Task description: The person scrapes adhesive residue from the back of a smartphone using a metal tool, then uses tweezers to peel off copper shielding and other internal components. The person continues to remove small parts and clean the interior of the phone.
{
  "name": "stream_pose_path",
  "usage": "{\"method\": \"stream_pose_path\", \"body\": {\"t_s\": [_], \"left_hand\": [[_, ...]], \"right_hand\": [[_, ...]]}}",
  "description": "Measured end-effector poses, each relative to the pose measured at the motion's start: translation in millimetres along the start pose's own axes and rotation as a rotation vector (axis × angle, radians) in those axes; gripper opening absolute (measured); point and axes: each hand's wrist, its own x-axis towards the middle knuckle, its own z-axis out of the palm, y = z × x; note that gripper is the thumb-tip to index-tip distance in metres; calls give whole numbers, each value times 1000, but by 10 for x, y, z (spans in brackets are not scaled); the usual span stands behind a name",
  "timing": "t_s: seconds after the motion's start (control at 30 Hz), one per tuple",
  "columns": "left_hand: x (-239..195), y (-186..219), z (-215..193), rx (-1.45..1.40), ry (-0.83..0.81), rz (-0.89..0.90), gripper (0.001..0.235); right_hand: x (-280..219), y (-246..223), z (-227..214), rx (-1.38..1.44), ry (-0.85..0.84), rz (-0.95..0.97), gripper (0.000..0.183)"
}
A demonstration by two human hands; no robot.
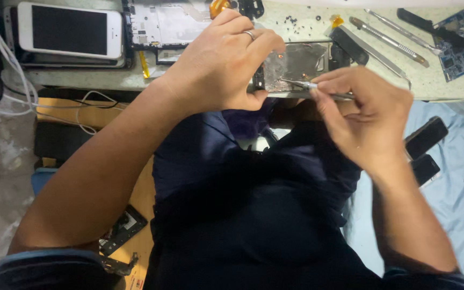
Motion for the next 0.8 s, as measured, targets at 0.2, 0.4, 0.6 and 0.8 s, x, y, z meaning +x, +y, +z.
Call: {"method": "stream_pose_path", "body": {"t_s": [0.2, 0.4, 0.6, 0.8], "left_hand": [[-7, -5, 17, 15, -16, -7, 57], [1, 12, 9, 25, -48, -35, 64], [65, 101, -52, 84, -70, -37, 65], [67, 238, -36, 166, -12, -35, 59]], "right_hand": [[461, -207, -187, -445, -341, -492, 12], [490, -194, -139, -651, -351, -376, 25], [141, 294, -474, 171, 35, -121, 14], [-319, 862, -418, 420, 401, 91, 20]]}}
